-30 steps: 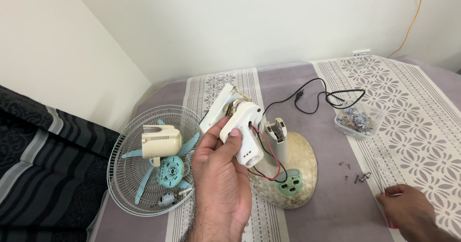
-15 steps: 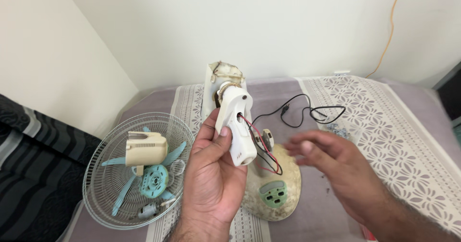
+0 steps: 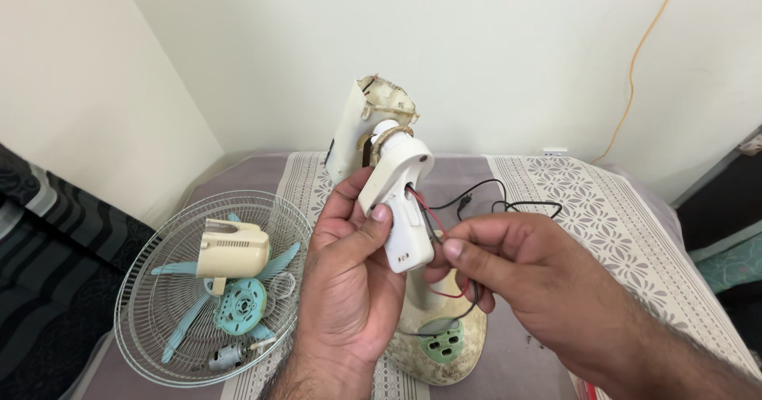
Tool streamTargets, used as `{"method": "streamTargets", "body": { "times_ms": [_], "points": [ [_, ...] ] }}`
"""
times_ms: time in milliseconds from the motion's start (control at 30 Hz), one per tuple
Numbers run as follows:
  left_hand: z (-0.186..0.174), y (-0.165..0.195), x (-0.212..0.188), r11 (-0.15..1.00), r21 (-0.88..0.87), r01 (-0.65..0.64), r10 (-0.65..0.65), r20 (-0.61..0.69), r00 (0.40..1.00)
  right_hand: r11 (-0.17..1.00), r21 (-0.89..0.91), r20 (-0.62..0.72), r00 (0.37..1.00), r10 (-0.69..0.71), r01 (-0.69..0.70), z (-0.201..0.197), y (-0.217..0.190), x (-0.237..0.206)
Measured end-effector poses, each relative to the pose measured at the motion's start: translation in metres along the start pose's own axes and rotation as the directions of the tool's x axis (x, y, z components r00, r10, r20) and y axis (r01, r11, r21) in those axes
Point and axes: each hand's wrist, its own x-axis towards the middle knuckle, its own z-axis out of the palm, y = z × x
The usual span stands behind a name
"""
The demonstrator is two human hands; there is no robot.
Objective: The person repairs a pedestal fan on a bed, using a screwdriver to unscrew and remove the fan's motor housing and handle components, disconnecting wires, and handling small screws and parts. They then fit the blade assembly and front housing back onto the motor and tighten screws to reattach them.
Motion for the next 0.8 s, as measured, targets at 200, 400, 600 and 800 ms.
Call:
{"method": "streamTargets", "body": {
  "times_ms": [200,400,600,800],
  "points": [
    [0.002,0.006,-0.003,0.996,-0.086,-0.008,0.007,-0.014,1.0,0.967,0.132,0.145,0.961,-0.236,0.218,0.008,0.021,0.002],
    [-0.001,0.006,0.0,0.994,-0.107,-0.008,0.004,-0.043,0.999,0.988,0.003,0.114,0.981,-0.155,0.155,0.005,0.031,0.01],
    [-0.008,0.001,0.012,0.999,-0.021,-0.042,0.04,-0.105,0.994,0.971,-0.125,0.091,0.977,-0.195,0.205,0.006,0.028,0.012],
    [-0.006,-0.002,0.024,0.999,-0.049,-0.013,0.004,-0.183,0.983,0.778,-0.554,-0.271,0.82,-0.505,0.296,-0.006,0.015,0.027]
  ]
}}
